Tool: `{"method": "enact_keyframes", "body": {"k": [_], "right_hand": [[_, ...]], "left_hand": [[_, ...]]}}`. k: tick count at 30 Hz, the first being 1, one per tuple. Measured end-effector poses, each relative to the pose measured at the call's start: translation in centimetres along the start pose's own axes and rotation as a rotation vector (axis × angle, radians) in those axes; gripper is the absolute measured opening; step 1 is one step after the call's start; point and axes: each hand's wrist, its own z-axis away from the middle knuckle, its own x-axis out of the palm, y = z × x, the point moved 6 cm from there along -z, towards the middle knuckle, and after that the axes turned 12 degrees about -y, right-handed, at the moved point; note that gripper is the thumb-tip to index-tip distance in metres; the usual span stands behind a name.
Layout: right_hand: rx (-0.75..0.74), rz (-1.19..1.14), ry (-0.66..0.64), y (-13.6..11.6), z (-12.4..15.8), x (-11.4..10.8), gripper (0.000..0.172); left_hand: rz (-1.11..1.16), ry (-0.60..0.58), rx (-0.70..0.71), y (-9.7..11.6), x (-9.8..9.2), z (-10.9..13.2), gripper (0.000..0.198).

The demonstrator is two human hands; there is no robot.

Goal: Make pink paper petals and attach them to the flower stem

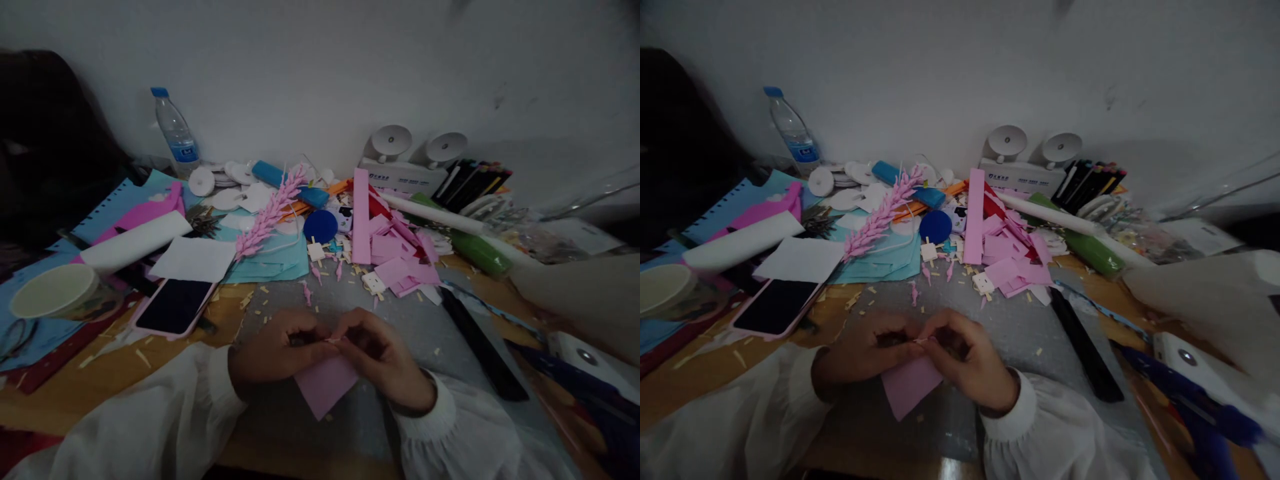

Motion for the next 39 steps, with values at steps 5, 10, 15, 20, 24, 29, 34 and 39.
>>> {"method": "enact_keyframes", "body": {"k": [5, 10, 15, 20, 24, 29, 34, 39], "right_hand": [[-0.061, 0.057, 0.047, 0.0, 0.2, -0.3, 0.012], [-0.078, 0.083, 0.045, -0.1, 0.2, -0.2, 0.011], [-0.090, 0.080, 0.049, 0.0, 0.1, -0.1, 0.009], [-0.102, 0.050, 0.025, -0.3, 0.0, -0.1, 0.011], [-0.054, -0.053, -0.006, -0.1, 0.0, 0.0, 0.009], [0.044, -0.099, 0.025, 0.6, 0.1, 0.0, 0.019], [0.133, -0.145, 0.053, 1.4, -0.3, -0.1, 0.029], [0.166, -0.089, 0.078, 1.5, -0.5, -0.3, 0.032]], "left_hand": [[0.266, -0.086, -0.035, -0.8, 0.7, -0.1, 0.028], [0.429, -0.166, -0.058, -1.3, 1.3, -0.1, 0.037], [0.347, -0.107, -0.066, -1.5, 1.1, -0.4, 0.033], [0.221, -0.034, -0.071, -1.1, 0.5, -0.3, 0.026], [0.120, 0.033, -0.069, -0.7, 0.0, -0.1, 0.026], [-0.020, 0.083, -0.062, -0.1, -0.3, 0.1, 0.026], [-0.134, 0.105, -0.064, 0.2, -0.4, 0.1, 0.027], [-0.263, 0.120, -0.026, 0.5, -0.6, 0.0, 0.024]]}}
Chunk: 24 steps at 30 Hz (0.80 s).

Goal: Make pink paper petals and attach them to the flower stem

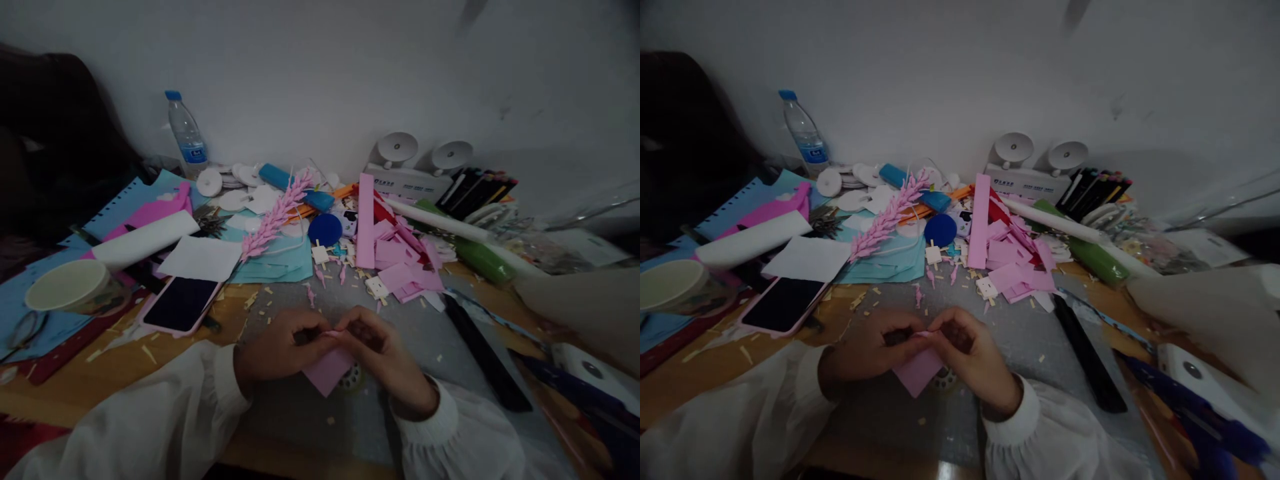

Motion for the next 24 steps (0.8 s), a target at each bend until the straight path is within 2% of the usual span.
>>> {"method": "enact_keyframes", "body": {"k": [5, 11, 15, 20, 24], "right_hand": [[0.030, 0.063, 0.027, 0.3, -0.1, -0.1, 0.031], [0.091, 0.016, 0.034, 0.7, -0.2, -0.3, 0.033], [0.088, -0.043, 0.046, 0.6, -0.1, -0.5, 0.033], [0.039, -0.077, 0.031, 0.6, 0.0, -0.5, 0.027], [0.017, -0.098, 0.017, 0.6, 0.0, -0.3, 0.022]], "left_hand": [[-0.092, -0.004, 0.029, -0.4, 0.2, 0.0, 0.023], [-0.142, 0.008, 0.013, -0.1, 0.3, -0.1, 0.024], [-0.046, 0.002, -0.027, -0.3, 0.2, -0.2, 0.023], [0.133, -0.025, -0.045, -0.9, 0.3, -0.2, 0.016], [0.194, -0.068, -0.035, -1.1, 0.4, -0.1, 0.016]]}}
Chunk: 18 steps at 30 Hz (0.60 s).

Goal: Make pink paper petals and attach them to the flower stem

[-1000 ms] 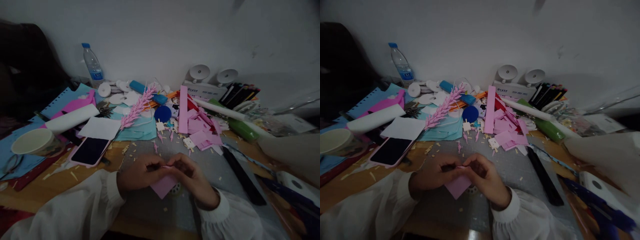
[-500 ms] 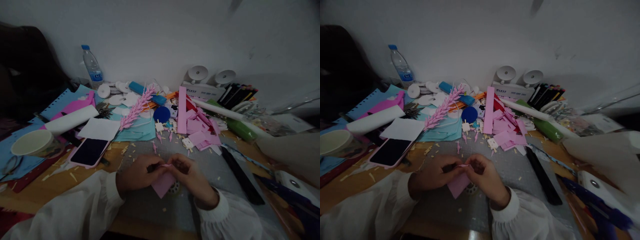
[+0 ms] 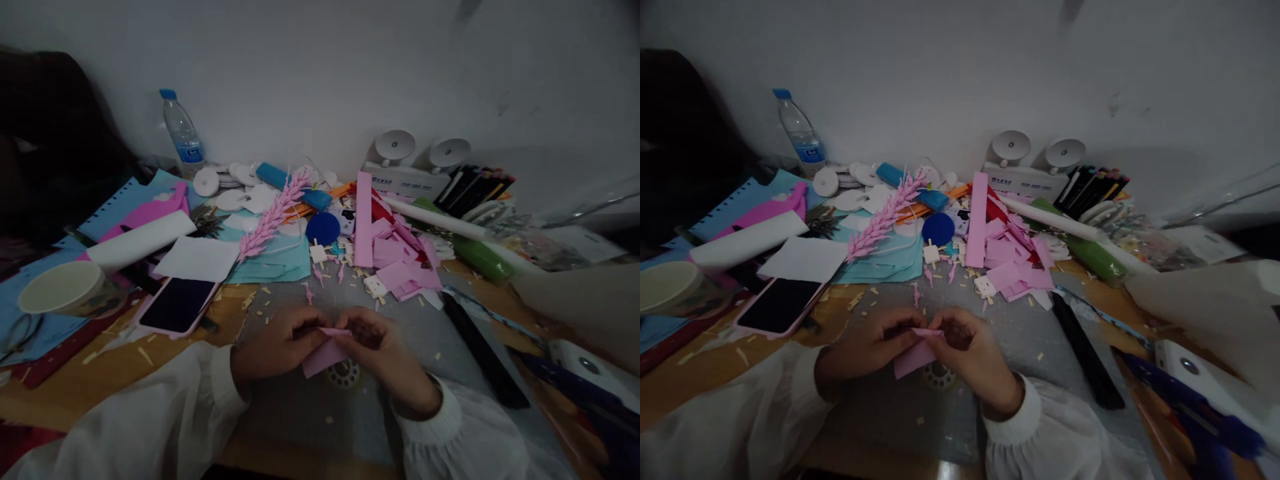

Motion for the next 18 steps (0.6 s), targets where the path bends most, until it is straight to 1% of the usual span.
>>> {"method": "enact_keyframes", "body": {"k": [5, 8, 13, 18], "right_hand": [[0.000, -0.015, -0.014, -0.06, 0.10, 0.15, 0.018], [-0.009, -0.023, -0.031, -0.17, 0.12, 0.20, 0.018], [-0.026, -0.021, -0.080, -0.46, 0.12, 0.53, 0.018], [-0.083, -0.016, -0.092, -1.00, 0.17, 0.74, 0.019]], "left_hand": [[0.042, -0.073, 0.054, 0.13, 0.24, 0.15, 0.019], [0.070, -0.093, 0.068, 0.13, 0.31, 0.10, 0.022], [0.000, -0.052, 0.064, 0.27, 0.18, 0.01, 0.026], [-0.073, -0.002, 0.084, 0.81, 0.00, 0.19, 0.022]]}}
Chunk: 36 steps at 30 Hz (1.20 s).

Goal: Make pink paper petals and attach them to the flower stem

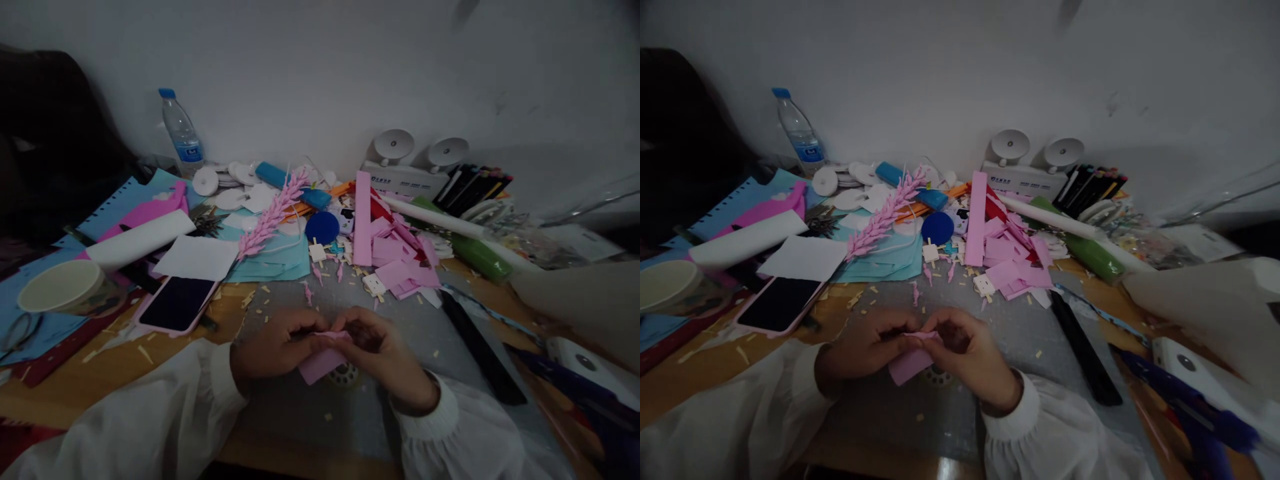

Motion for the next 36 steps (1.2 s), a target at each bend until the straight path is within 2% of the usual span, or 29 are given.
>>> {"method": "enact_keyframes", "body": {"k": [7, 17, 23, 28, 34, 36], "right_hand": [[-0.051, -0.058, -0.033, 0.0, 0.3, 0.1, 0.019], [-0.053, 0.165, 0.055, -0.3, 0.2, 0.0, 0.021], [-0.093, 0.331, 0.065, -0.6, 0.5, -0.3, 0.009], [-0.087, 0.367, 0.076, -0.9, 0.6, -0.4, 0.007], [-0.132, 0.445, 0.079, -1.4, 0.6, -0.3, 0.002], [-0.149, 0.481, 0.071, -1.4, 0.7, -0.1, 0.006]], "left_hand": [[-0.066, 0.095, -0.018, 0.2, -0.4, 0.3, 0.023], [-0.139, 0.102, 0.008, 0.1, -0.2, 0.4, 0.015], [-0.060, 0.036, 0.006, -0.5, 0.1, 0.1, 0.020], [-0.010, -0.068, -0.026, -1.2, 0.8, 0.1, 0.027], [0.258, -0.096, -0.048, -1.4, 1.2, 0.2, 0.023], [0.290, -0.106, -0.055, -1.4, 1.2, 0.1, 0.023]]}}
